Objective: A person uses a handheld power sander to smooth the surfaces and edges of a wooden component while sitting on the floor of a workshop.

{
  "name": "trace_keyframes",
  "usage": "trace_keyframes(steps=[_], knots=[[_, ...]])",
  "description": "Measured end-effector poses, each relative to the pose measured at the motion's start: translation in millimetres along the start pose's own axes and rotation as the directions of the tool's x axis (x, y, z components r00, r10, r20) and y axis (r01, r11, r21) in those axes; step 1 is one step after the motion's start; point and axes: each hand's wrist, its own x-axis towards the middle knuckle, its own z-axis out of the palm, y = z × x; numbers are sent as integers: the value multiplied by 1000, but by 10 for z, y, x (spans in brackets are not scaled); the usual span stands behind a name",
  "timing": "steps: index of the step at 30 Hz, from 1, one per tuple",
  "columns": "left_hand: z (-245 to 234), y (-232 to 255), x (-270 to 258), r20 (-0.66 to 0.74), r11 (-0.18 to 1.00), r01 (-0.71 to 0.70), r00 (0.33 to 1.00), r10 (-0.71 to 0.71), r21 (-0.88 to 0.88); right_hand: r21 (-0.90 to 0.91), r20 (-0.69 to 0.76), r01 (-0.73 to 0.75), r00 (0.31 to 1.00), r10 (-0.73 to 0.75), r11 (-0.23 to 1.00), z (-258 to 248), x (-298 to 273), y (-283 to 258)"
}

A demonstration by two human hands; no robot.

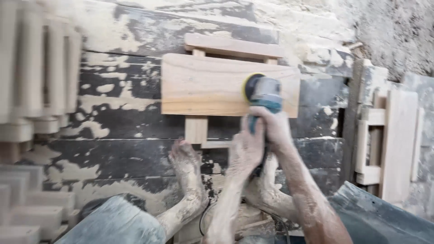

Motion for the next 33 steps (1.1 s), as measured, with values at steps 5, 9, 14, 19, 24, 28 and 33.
trace_keyframes(steps=[5, 9, 14, 19, 24, 28, 33], knots=[[-865, -822, 82, -503, 915, -126, 803, 321, 382, -134, 252, 41, 968, -6, 990, 1368, -1220, -536], [-1315, -952, -293, -439, 988, -20, 897, -49, -150, -279, 388, 93, 921, 23, 956, 1649, -1533, -752], [-523, -815, -198, -400, 988, -114, 914, 65, -100, -358, 307, 28, 948, 89, 933, 986, -1173, -617], [528, -244, 13, -238, 982, -137, 966, 103, -129, -169, 116, 2, 993, 18, 986, -117, -581, -373], [1142, -4, 228, 209, 995, -27, 978, 7, 94, 40, -175, -85, 980, 91, 996, -926, -145, -150], [1146, -54, 338, 280, 969, -76, 960, 7, 236, 107, -215, -48, 974, 71, 993, -940, -155, -171], [130, -128, -175, 45, 996, 41, 998, -45, 81, 29, -42, -13, 999, 14, 999, -80, -487, -69]])
